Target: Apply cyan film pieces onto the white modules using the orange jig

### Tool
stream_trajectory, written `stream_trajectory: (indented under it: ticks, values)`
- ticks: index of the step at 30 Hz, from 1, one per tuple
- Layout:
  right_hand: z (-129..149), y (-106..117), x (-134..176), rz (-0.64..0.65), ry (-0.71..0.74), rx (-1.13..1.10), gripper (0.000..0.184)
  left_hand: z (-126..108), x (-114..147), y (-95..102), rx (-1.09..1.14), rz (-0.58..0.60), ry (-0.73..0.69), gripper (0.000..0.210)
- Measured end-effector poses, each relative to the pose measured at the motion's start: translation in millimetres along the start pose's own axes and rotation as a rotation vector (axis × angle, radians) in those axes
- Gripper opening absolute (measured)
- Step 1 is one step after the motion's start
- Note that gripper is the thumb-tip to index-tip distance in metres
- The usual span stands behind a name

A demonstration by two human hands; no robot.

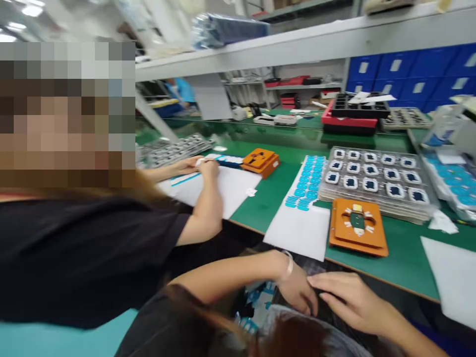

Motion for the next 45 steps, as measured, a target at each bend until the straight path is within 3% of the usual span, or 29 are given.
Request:
stream_trajectory:
  ticks: [2, 3, 4, 5, 7, 8, 10, 13, 16, 20, 22, 27, 32, 37, 40, 42, 45]
  values:
    - [25, 48, 8, -0.040, 0.081, 0.043, 0.039, -26, -5, 30.4, -0.008, 0.205, -0.193, 0.022]
    - [33, 71, 9, -0.052, 0.103, 0.050, 0.037, -36, -8, 56.6, -0.035, 0.186, -0.273, 0.027]
    - [37, 92, 10, -0.050, 0.114, 0.067, 0.035, -40, -14, 89.9, -0.079, 0.056, -0.323, 0.030]
    - [36, 111, 8, -0.048, 0.095, 0.116, 0.035, -41, -21, 129.6, -0.131, -0.193, -0.343, 0.032]
    - [18, 150, 2, -0.088, -0.019, 0.275, 0.036, -23, -30, 198.2, -0.209, -0.718, -0.247, 0.026]
    - [4, 171, -3, -0.138, -0.095, 0.356, 0.037, -7, -31, 223.0, -0.199, -0.983, -0.159, 0.023]
    - [-29, 210, -15, -0.248, -0.244, 0.512, 0.037, 25, -49, 242.3, -0.163, -1.163, -0.065, 0.028]
    - [-84, 258, -39, -0.389, -0.513, 0.699, 0.037, 66, -76, 244.5, -0.112, -1.210, 0.035, 0.020]
    - [-127, 275, -73, -0.396, -0.571, 0.826, 0.037, 84, -84, 239.3, -0.093, -1.193, 0.066, 0.015]
    - [-176, 275, -103, -0.351, -0.634, 0.866, 0.036, 84, -80, 234.2, -0.109, -1.197, 0.057, 0.014]
    - [-196, 275, -107, -0.315, -0.682, 0.872, 0.033, 79, -80, 230.3, -0.112, -1.216, 0.029, 0.023]
    - [-212, 285, -103, -0.298, -0.669, 0.819, 0.030, 60, -88, 216.2, -0.127, -1.235, -0.102, 0.041]
    - [-205, 295, -101, -0.342, -0.741, 0.651, 0.022, 47, -93, 209.5, -0.166, -1.206, -0.200, 0.047]
    - [-162, 295, -93, -0.695, -0.576, 0.316, 0.024, 39, -85, 207.9, -0.177, -1.214, -0.233, 0.047]
    - [-123, 270, -73, -0.721, -0.517, 0.210, 0.034, 24, -78, 199.4, -0.326, -1.251, -0.206, 0.038]
    - [-94, 241, -57, -0.637, -0.456, 0.091, 0.025, 5, -77, 187.8, -0.525, -1.231, -0.224, 0.030]
    - [-59, 204, -29, -0.531, -0.389, 0.241, 0.013, -23, -83, 164.1, -0.758, -1.102, -0.371, 0.026]
Point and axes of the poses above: each hand's wrist, its own x-axis away from the middle knuckle, its own y-axis out of the back of the hand, z = x × y, the point moved 7 cm from there along -x, towards the middle knuckle, and after that the axes turned 4 degrees about -y, right-handed, at the moved point
